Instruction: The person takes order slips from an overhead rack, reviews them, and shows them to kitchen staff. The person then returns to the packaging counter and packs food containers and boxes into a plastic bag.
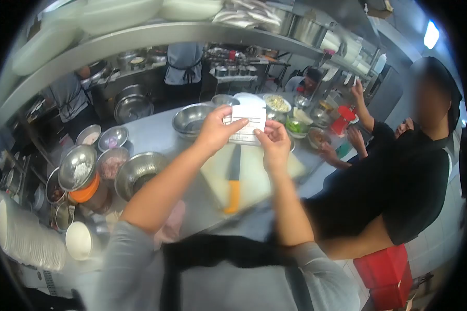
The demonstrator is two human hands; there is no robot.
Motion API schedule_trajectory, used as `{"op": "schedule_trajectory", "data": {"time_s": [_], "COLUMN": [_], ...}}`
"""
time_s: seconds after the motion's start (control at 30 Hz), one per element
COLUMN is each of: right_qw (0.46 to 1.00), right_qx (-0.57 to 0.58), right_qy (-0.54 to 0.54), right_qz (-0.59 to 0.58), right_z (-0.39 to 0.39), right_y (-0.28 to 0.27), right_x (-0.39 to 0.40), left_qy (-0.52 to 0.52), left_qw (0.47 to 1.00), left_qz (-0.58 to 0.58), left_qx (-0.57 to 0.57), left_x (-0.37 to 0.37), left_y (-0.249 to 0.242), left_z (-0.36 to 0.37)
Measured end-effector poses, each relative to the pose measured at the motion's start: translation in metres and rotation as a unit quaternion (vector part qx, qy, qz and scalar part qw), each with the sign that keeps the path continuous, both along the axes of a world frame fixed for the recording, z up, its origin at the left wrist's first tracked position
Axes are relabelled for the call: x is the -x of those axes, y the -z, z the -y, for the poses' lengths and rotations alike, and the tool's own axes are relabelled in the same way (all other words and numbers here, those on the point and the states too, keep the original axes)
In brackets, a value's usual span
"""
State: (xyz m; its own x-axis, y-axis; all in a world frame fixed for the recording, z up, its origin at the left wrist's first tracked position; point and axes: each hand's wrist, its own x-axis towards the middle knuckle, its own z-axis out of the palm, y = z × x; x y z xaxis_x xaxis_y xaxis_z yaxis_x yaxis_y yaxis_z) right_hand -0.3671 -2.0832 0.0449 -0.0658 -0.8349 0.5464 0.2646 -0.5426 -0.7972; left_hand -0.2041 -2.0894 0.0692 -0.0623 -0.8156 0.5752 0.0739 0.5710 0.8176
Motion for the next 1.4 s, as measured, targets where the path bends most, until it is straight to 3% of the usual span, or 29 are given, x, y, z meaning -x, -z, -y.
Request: {"op": "schedule_trajectory", "data": {"time_s": [0.1,0.17,0.3,0.4,0.57,0.63,0.77,0.87,0.93,1.07,1.3,1.4], "right_qw": [0.998,0.998,0.982,0.976,0.989,0.995,0.996,0.996,0.992,0.962,0.980,0.976], "right_qx": [-0.044,-0.013,0.090,0.076,0.049,0.048,0.044,-0.012,-0.036,0.007,0.012,0.006], "right_qy": [0.039,0.016,-0.030,-0.068,-0.002,0.037,-0.011,-0.049,-0.092,-0.217,-0.091,-0.110], "right_qz": [-0.009,0.055,0.165,0.193,0.142,0.078,0.079,0.068,0.079,0.163,0.177,0.186], "right_z": [0.029,0.054,0.142,0.197,0.273,0.307,0.285,0.269,0.268,0.257,0.246,0.251], "right_y": [-0.012,-0.032,-0.086,-0.114,-0.109,-0.109,-0.124,-0.123,-0.119,-0.114,-0.113,-0.118], "right_x": [0.020,0.047,0.122,0.166,0.215,0.240,0.235,0.239,0.244,0.242,0.224,0.224], "left_qy": [-0.046,-0.109,-0.127,-0.064,-0.051,-0.112,-0.163,-0.204,-0.151,-0.163,-0.197,-0.172], "left_qw": [0.996,0.983,0.975,0.990,0.997,0.982,0.959,0.959,0.982,0.975,0.955,0.964], "left_qz": [0.055,0.113,0.143,0.108,0.060,0.141,0.208,0.159,0.047,-0.042,-0.072,-0.060], "left_qx": [0.048,0.092,0.116,0.065,-0.004,0.054,0.102,0.113,0.099,0.143,0.210,0.192], "left_x": [0.008,0.014,0.026,0.034,0.040,0.039,0.061,0.100,0.133,0.196,0.250,0.255], "left_y": [-0.017,-0.025,-0.034,-0.034,-0.039,-0.041,-0.039,-0.049,-0.057,-0.087,-0.099,-0.110], "left_z": [0.012,0.021,0.023,0.023,0.022,0.033,0.084,0.119,0.147,0.173,0.183,0.187]}}
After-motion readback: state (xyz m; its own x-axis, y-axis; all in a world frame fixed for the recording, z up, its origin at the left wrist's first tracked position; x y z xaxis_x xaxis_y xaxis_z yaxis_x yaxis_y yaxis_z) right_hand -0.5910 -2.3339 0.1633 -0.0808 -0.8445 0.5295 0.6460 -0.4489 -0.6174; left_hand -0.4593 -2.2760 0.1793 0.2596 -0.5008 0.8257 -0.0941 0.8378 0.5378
